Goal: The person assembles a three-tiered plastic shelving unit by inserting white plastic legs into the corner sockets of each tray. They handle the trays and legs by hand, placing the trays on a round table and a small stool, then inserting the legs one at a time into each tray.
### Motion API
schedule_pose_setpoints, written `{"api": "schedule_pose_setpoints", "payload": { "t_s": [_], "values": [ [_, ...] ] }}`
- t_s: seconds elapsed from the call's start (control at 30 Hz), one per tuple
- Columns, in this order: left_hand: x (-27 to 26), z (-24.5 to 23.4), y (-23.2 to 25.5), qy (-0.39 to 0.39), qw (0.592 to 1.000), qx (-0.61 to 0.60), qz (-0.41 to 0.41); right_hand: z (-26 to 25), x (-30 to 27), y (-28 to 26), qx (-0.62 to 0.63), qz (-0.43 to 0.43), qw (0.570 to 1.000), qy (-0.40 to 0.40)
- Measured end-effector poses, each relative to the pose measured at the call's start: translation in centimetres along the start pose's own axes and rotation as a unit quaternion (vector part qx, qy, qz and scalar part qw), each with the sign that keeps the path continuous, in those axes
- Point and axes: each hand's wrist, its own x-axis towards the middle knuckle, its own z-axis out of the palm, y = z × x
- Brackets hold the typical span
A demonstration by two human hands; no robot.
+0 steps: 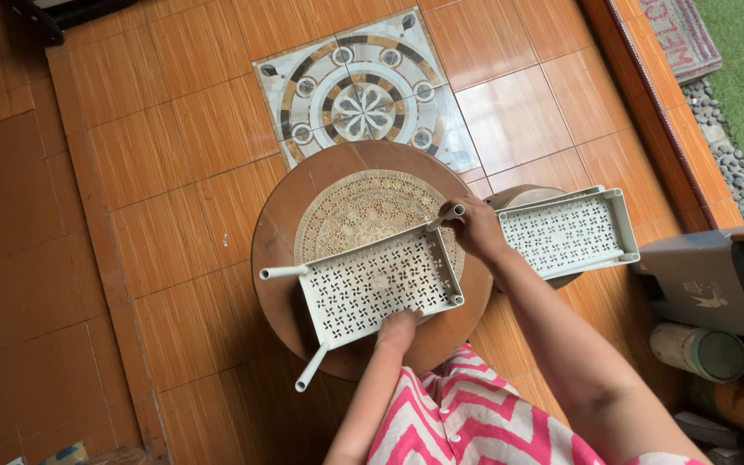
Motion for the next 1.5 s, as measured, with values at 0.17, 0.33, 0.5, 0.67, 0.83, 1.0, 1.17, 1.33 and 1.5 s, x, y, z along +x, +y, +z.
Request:
{"api": "schedule_pose_setpoints", "payload": {
  "t_s": [0.17,0.33,0.5,0.67,0.83,1.0,1.17,1.33,1.5],
  "values": [
    [0.2,0.1,0.2,0.004,1.000,-0.016,0.011,-2.0,0.2,0.1,0.015,0.043,0.997,-0.064],
    [0.0,0.1,0.3,0.012,1.000,0.001,0.011,-2.8,0.2,-2.2,0.103,0.123,0.986,-0.039],
    [0.2,0.2,0.4,0.002,0.999,0.032,0.007,-1.3,0.4,-3.1,-0.022,0.147,0.988,0.033],
    [0.3,0.2,0.1,-0.003,1.000,0.018,-0.002,-1.6,0.3,-1.4,0.041,0.059,0.997,-0.023],
    [0.3,0.4,0.0,0.011,1.000,-0.007,-0.004,-2.7,1.0,-0.3,0.049,0.025,0.993,-0.108],
    [0.4,0.0,0.3,-0.009,1.000,0.002,-0.011,-2.2,0.5,-1.5,0.160,0.137,0.975,-0.063],
    [0.7,-0.4,0.7,-0.032,0.999,0.010,-0.028,-0.9,0.1,-2.1,-0.025,0.174,0.984,0.023],
    [1.2,-0.4,0.0,-0.040,0.999,-0.005,-0.017,-0.6,-0.1,-1.2,-0.029,0.131,0.991,0.018],
    [1.7,-0.3,-0.8,-0.044,0.999,0.006,0.006,-2.7,0.6,-0.7,0.010,0.022,0.998,-0.066]
  ]
}}
